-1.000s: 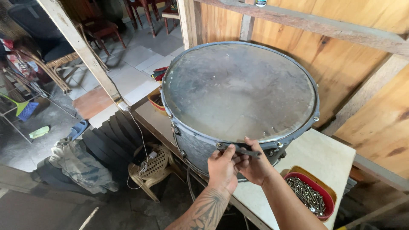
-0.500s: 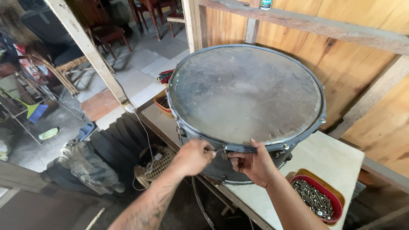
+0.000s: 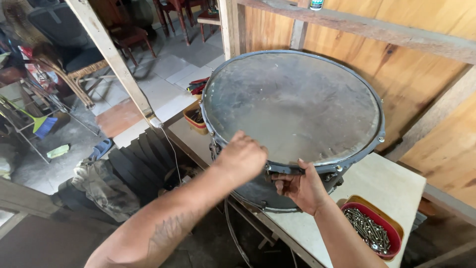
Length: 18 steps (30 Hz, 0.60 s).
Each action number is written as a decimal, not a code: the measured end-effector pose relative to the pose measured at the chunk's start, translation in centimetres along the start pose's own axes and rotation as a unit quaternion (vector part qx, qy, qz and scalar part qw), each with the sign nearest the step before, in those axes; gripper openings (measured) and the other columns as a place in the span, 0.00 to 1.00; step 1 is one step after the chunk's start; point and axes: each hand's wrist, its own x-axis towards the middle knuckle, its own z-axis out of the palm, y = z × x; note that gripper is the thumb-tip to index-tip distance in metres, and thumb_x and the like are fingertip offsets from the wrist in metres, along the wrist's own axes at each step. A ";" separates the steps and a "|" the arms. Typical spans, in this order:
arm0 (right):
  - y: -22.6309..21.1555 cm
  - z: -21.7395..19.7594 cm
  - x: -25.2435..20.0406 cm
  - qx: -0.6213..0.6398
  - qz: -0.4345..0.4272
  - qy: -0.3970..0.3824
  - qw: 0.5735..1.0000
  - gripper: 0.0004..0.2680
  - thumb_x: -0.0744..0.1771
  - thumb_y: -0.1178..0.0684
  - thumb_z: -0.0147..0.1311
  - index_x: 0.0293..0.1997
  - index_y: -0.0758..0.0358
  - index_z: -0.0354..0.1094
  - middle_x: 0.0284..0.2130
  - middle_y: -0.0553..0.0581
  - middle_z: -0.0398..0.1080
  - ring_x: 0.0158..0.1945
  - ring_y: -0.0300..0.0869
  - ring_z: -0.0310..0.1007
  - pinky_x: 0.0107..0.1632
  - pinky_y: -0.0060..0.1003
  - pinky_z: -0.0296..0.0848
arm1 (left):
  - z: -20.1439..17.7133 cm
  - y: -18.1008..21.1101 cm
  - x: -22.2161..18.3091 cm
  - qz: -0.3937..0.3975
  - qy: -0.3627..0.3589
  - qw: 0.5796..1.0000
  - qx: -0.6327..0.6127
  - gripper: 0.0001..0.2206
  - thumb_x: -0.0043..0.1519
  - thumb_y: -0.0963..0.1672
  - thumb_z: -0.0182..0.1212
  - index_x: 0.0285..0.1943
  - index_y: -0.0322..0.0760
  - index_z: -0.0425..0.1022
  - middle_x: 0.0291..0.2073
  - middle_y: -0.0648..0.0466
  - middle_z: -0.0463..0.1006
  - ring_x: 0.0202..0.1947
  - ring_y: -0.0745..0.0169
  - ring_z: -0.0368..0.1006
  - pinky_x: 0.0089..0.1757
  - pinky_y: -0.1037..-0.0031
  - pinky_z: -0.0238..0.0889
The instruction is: Repairing a drum by adjusting the tension rods on the rim using a tool
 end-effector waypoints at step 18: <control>3.5 4.2 -6.3 -0.255 -0.001 0.383 0.888 0.25 0.65 0.42 0.53 0.72 0.55 0.58 0.67 0.60 0.61 0.67 0.57 0.65 0.68 0.59 0.70 | 1.9 -8.2 -7.4 -0.605 -0.118 0.647 -0.449 0.17 0.67 0.43 0.44 0.61 0.31 0.71 0.25 0.55 0.70 0.18 0.69 0.62 0.19 0.76 0.58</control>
